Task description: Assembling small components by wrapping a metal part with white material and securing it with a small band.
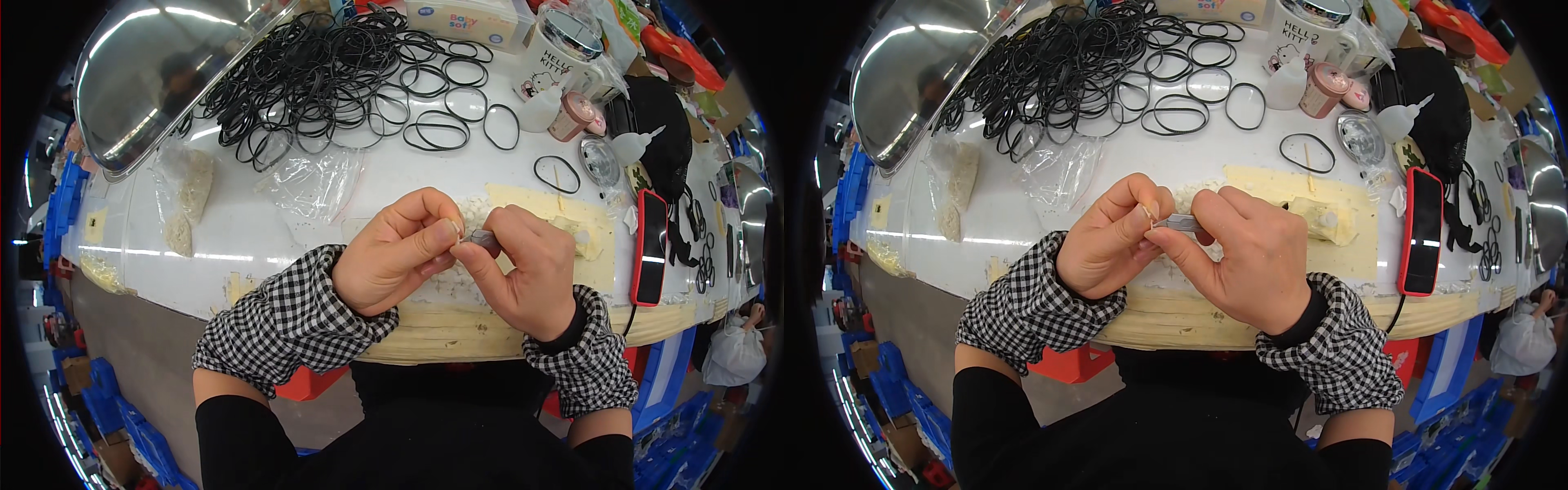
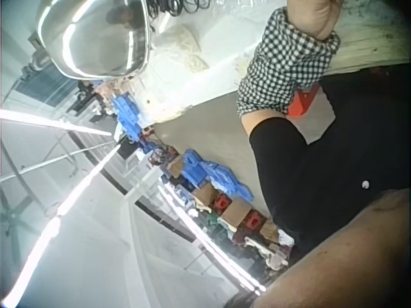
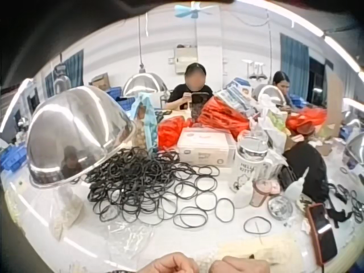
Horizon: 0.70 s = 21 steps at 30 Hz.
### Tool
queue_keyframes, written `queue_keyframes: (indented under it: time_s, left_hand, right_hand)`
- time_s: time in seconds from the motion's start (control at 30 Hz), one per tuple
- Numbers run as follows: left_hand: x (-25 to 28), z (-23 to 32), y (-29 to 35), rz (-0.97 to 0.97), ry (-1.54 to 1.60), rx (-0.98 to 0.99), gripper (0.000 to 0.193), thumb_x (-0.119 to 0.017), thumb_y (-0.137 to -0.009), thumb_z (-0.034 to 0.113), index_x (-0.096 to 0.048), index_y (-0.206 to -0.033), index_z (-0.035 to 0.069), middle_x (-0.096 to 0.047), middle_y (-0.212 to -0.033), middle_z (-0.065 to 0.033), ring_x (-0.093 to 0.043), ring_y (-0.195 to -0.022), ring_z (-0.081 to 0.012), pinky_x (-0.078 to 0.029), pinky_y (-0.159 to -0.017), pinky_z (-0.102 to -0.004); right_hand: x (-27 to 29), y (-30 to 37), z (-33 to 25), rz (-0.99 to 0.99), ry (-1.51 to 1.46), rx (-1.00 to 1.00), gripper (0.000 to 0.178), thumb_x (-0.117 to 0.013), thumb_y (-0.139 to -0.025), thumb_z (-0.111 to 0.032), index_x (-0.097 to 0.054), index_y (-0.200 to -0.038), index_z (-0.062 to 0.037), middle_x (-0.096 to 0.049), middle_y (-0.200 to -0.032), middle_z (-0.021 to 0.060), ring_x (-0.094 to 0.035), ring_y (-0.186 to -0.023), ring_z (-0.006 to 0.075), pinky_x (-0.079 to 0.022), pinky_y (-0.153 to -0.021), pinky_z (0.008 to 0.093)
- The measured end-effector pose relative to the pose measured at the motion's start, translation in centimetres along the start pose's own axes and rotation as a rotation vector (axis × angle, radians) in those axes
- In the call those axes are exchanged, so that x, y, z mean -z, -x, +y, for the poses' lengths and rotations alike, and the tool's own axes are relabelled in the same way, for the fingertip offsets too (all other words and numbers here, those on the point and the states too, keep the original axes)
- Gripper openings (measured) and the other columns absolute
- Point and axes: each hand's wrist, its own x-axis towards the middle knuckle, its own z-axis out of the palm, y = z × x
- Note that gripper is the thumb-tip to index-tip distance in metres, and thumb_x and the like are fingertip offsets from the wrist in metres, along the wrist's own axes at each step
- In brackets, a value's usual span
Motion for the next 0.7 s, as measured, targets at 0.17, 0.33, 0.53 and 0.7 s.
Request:
queue_keyframes:
  time_s: [0.17, 0.33, 0.53, 0.7]
  left_hand:
    - [0.1, -0.1, 0.0, 0.012, 0.002, 0.001, 0.007, -0.05, -0.095, 0.014, -0.051, -0.097, 0.007, -0.05, -0.084, 0.0023, -0.042, -0.071, -0.0053, -0.037, -0.065, -0.0192]
    - [0.1, 0.0, 0.1, 0.001, -0.01, 0.012, 0.008, -0.05, -0.095, 0.015, -0.051, -0.097, 0.006, -0.05, -0.086, 0.0024, -0.043, -0.074, -0.0051, -0.037, -0.067, -0.0191]
    - [-0.6, 0.6, -0.1, 0.053, -0.005, 0.091, 0.011, -0.049, -0.096, 0.016, -0.052, -0.097, 0.006, -0.051, -0.085, 0.0019, -0.043, -0.073, -0.0042, -0.037, -0.065, -0.0176]
    - [0.3, 0.5, 0.0, 0.066, -0.077, 0.089, 0.014, -0.051, -0.095, 0.017, -0.055, -0.096, 0.003, -0.057, -0.083, -0.0013, -0.045, -0.068, -0.0038, -0.036, -0.057, -0.0154]
  right_hand:
    - [0.0, 0.0, -0.1, 0.012, 0.033, 0.004, 0.034, -0.07, -0.078, -0.033, -0.051, -0.065, -0.0074, -0.049, -0.056, 0.002, -0.049, -0.044, 0.0165, -0.036, -0.039, 0.0276]
    - [0.1, 0.0, -0.1, -0.067, -0.059, -0.032, 0.034, -0.07, -0.079, -0.031, -0.052, -0.064, -0.0066, -0.049, -0.053, 0.0026, -0.048, -0.044, 0.0171, -0.035, -0.039, 0.028]
    - [1.0, -0.3, 0.1, -0.111, -0.14, -0.066, 0.028, -0.07, -0.079, -0.024, -0.054, -0.068, -0.0045, -0.05, -0.057, 0.005, -0.05, -0.048, 0.0163, -0.036, -0.043, 0.0272]
    - [0.5, -0.4, 0.0, 0.057, -0.248, -0.148, 0.012, -0.069, -0.077, -0.005, -0.061, -0.084, -0.0013, -0.056, -0.073, 0.0066, -0.052, -0.058, 0.0137, -0.039, -0.05, 0.0246]
